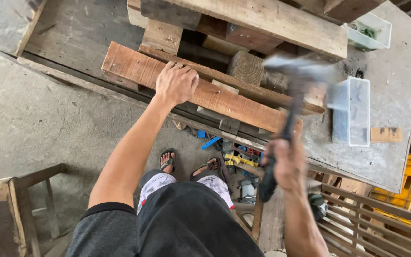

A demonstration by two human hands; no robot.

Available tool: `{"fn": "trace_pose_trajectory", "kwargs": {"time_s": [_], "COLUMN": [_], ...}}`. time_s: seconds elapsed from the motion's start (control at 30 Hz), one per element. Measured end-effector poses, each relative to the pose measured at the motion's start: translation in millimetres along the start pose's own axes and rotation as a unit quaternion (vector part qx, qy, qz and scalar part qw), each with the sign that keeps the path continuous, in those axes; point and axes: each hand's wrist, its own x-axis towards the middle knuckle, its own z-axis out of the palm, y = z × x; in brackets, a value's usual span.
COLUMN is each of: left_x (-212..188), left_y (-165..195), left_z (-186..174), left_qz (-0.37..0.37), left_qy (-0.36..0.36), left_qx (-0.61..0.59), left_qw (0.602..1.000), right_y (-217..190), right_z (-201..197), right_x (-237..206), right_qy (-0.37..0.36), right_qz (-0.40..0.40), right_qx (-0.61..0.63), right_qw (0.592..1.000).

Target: The person hammers nails into a wooden plank to join it with another piece, then uses an angle grinder to smooth the surface. The person handles the plank, nails, hammer, and grinder while working on a wooden workbench.

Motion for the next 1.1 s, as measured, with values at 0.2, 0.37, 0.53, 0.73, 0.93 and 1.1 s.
{"fn": "trace_pose_trajectory", "kwargs": {"time_s": [0.2,0.37,0.53,0.73,0.93,1.1], "left_x": [2,-2,1,6,0,3], "left_y": [0,1,3,4,2,2], "left_z": [3,-3,-10,-10,-11,-16], "left_qz": [-0.004,0.01,0.008,-0.005,0.007,0.025], "left_qy": [-0.002,-0.02,0.003,-0.046,-0.023,0.02], "left_qx": [-0.007,0.008,-0.001,0.019,-0.001,-0.026], "left_qw": [1.0,1.0,1.0,0.999,1.0,0.999], "right_y": [-74,19,49,-60,21,74], "right_z": [-13,81,21,-53,69,60], "right_x": [-6,4,7,-3,22,24], "right_qy": [0.178,-0.033,0.053,0.315,0.004,-0.03], "right_qz": [-0.498,0.104,0.053,-0.496,-0.06,0.0], "right_qx": [0.163,-0.251,-0.054,0.038,-0.273,-0.16], "right_qw": [0.833,0.962,0.996,0.808,0.96,0.987]}}
